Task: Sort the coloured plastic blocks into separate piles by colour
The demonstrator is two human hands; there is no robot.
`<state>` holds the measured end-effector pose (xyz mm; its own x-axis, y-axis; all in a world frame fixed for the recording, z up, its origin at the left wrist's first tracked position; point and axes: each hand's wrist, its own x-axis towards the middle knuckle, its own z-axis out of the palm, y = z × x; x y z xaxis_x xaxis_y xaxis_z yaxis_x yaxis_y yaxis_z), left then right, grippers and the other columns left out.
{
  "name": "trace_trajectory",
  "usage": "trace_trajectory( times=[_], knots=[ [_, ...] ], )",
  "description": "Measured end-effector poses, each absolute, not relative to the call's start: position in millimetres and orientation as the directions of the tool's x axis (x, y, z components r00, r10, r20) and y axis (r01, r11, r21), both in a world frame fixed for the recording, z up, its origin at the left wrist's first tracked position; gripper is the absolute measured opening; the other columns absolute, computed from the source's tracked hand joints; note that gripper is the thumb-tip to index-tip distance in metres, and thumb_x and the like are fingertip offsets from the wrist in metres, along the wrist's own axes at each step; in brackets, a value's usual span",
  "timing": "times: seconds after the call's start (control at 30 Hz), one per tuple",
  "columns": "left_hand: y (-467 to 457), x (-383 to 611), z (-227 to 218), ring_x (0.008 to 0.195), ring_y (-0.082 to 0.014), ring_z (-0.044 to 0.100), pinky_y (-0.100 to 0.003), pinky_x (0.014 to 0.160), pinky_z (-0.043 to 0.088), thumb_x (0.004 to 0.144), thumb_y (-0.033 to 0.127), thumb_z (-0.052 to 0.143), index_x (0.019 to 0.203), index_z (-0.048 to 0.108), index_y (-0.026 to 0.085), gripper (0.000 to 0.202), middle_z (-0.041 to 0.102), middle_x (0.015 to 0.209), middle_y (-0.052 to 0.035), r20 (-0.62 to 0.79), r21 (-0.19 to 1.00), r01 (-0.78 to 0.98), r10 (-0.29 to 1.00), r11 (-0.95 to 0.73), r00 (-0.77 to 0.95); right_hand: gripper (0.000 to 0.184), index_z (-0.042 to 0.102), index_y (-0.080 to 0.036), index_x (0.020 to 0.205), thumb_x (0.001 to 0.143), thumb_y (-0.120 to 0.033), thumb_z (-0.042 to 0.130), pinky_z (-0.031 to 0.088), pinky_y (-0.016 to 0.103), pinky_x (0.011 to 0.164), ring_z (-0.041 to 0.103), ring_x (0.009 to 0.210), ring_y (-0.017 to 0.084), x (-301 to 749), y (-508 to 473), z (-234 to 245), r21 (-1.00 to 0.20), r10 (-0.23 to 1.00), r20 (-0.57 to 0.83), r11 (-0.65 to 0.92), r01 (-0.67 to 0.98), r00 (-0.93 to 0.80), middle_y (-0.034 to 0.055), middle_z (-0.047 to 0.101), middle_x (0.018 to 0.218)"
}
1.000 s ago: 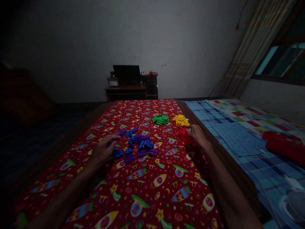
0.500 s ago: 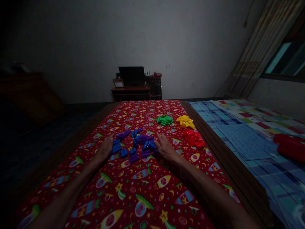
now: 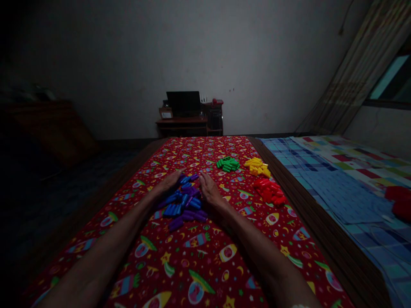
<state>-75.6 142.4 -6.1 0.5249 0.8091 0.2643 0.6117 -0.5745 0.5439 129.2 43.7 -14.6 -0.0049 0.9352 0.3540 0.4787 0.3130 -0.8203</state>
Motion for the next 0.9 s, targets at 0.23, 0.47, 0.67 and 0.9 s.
trace_trajectory(
  times=[0.23,0.47,0.67,0.9],
  knots=[
    [109,-47,14,0.111,-0.0202,0.06,-0.033,0.105,0.04,0.091,0.059,0.031,0.102,0.072,0.024,0.054,0.071,0.114,-0.0045,0.096,0.641,0.417,0.607,-0.644,0.789,0.044,0.057,-0.017,0.129,0.091,-0.037,0.044,0.045,0.04,0.096,0.059,0.111,0.024,164,56,-23,-0.812,0.946,0.324,0.275,0.516,0.005,0.0126,0.065,0.121],
    [81,-78,16,0.116,-0.0242,0.059,-0.036,0.103,0.043,0.092,0.058,0.03,0.112,0.068,0.017,0.06,0.066,0.123,-0.0083,0.236,0.624,0.498,0.753,-0.602,0.614,0.032,0.073,-0.019,0.101,0.077,-0.012,0.052,0.048,0.027,0.079,0.062,0.088,0.018,169,48,-20,-0.685,0.835,0.29,0.523,0.508,-0.468,0.005,0.071,0.096],
    [92,-111,-23,0.109,-0.026,0.063,-0.042,0.1,0.047,0.088,0.053,0.035,0.106,0.07,0.014,0.055,0.07,0.114,-0.0129,0.371,0.533,0.659,0.846,-0.531,0.382,0.023,0.072,-0.013,0.084,0.082,-0.021,0.051,0.036,0.018,0.057,0.056,0.064,0.011,174,28,-5,-0.659,0.918,0.267,0.395,0.64,-0.292,0.0006,0.067,0.07],
    [97,-118,-36,0.104,-0.0237,0.065,-0.041,0.097,0.05,0.087,0.045,0.038,0.097,0.072,0.018,0.044,0.073,0.109,-0.0096,0.413,0.547,0.641,0.839,-0.539,0.354,0.036,0.071,-0.011,0.082,0.09,-0.035,0.046,0.036,0.024,0.059,0.062,0.072,0.018,220,24,7,-0.376,0.967,0.212,-0.05,0.925,0.138,0.0118,0.071,0.08]
  ],
)
